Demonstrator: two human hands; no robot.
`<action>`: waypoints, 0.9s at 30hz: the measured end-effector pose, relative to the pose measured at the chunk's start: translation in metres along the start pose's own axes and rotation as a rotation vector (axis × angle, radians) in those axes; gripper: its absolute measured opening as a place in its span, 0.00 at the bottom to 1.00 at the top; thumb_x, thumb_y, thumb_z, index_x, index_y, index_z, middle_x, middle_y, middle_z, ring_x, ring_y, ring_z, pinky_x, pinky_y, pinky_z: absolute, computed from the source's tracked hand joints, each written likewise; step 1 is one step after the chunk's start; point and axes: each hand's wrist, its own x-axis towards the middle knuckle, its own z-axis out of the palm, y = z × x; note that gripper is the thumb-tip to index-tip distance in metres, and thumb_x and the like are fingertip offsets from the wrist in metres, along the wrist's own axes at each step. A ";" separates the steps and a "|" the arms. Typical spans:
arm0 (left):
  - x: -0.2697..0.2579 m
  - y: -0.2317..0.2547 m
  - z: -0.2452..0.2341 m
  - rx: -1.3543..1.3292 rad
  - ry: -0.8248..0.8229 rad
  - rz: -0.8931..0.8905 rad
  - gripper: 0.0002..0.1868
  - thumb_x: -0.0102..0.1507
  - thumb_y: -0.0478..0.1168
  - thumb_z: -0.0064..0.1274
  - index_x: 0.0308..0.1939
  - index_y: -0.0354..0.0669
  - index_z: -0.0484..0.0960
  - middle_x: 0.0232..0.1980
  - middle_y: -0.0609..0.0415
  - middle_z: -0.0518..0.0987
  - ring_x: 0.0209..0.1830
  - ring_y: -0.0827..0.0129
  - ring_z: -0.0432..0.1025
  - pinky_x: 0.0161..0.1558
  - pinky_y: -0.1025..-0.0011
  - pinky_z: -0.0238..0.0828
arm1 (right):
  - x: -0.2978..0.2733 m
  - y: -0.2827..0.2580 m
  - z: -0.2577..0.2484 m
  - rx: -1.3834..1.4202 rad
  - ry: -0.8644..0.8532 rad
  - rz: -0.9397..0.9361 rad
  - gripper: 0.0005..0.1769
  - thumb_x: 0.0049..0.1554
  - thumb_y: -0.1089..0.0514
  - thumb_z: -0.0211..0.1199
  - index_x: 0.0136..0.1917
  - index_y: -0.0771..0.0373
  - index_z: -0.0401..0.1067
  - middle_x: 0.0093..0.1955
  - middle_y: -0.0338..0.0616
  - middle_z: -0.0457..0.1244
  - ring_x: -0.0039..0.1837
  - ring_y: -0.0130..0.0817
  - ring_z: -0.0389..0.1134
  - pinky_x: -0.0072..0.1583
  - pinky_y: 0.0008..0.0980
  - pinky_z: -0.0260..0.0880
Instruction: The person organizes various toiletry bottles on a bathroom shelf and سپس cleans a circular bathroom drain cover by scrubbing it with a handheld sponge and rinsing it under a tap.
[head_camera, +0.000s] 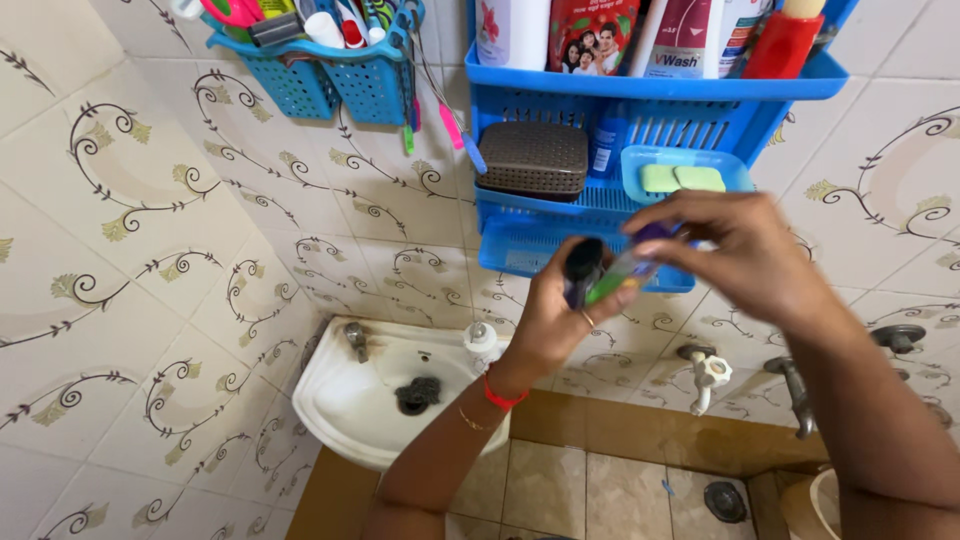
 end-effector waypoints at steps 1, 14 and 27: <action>0.005 0.003 0.001 0.045 0.035 0.005 0.19 0.68 0.42 0.61 0.57 0.40 0.72 0.47 0.61 0.71 0.46 0.78 0.66 0.51 0.77 0.68 | -0.004 0.003 -0.009 0.001 -0.002 0.000 0.12 0.53 0.60 0.68 0.51 0.60 0.81 0.45 0.44 0.74 0.42 0.31 0.77 0.44 0.29 0.76; 0.080 0.065 -0.014 0.458 -0.168 0.327 0.27 0.73 0.39 0.53 0.74 0.35 0.65 0.65 0.48 0.69 0.64 0.62 0.70 0.68 0.69 0.67 | -0.040 0.021 -0.054 0.232 0.287 -0.077 0.13 0.60 0.68 0.67 0.58 0.72 0.77 0.53 0.48 0.71 0.51 0.24 0.71 0.53 0.21 0.72; 0.120 0.031 -0.019 1.004 0.094 0.519 0.30 0.62 0.45 0.65 0.65 0.40 0.75 0.52 0.39 0.82 0.53 0.42 0.73 0.63 0.54 0.68 | -0.021 0.020 -0.043 0.027 0.257 -0.159 0.14 0.59 0.68 0.66 0.59 0.71 0.77 0.54 0.49 0.69 0.52 0.28 0.72 0.49 0.24 0.72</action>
